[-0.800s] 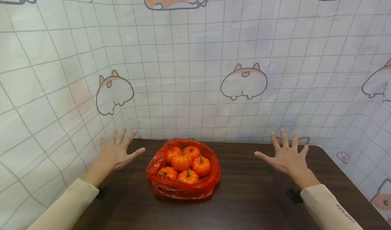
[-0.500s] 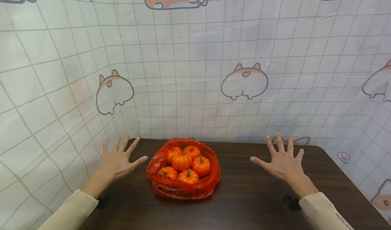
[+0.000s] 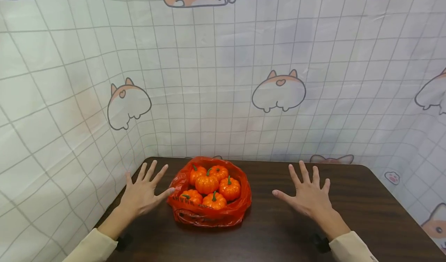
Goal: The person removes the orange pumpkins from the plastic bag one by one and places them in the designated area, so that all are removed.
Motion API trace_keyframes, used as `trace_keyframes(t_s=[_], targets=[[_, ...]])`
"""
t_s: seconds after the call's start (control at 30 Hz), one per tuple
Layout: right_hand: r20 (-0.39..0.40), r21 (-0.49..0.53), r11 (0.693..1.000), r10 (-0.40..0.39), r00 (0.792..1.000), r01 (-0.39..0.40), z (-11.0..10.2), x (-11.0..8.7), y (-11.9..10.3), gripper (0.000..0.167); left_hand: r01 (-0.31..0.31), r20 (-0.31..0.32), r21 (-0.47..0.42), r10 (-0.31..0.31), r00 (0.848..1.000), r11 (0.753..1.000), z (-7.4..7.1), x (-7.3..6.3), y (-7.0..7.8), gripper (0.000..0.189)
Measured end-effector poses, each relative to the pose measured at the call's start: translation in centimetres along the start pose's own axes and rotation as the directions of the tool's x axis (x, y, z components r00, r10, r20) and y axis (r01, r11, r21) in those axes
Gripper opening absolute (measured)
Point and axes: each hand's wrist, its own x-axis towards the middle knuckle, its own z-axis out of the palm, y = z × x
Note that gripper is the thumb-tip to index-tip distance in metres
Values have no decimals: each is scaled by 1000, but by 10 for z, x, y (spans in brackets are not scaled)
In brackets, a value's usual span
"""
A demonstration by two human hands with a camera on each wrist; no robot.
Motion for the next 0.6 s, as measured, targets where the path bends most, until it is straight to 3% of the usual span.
trace_keyframes(t_s=[0.33,0.6], targets=[[-23,44,999,-21,1000,22,16,2,-29,102,0,7,-67,1,1000,998,17,3,20,88],[-47,131,990,-43,998,49,26,8,-51,99,26,0,-190,-26,1000,981,27,13,34,85]])
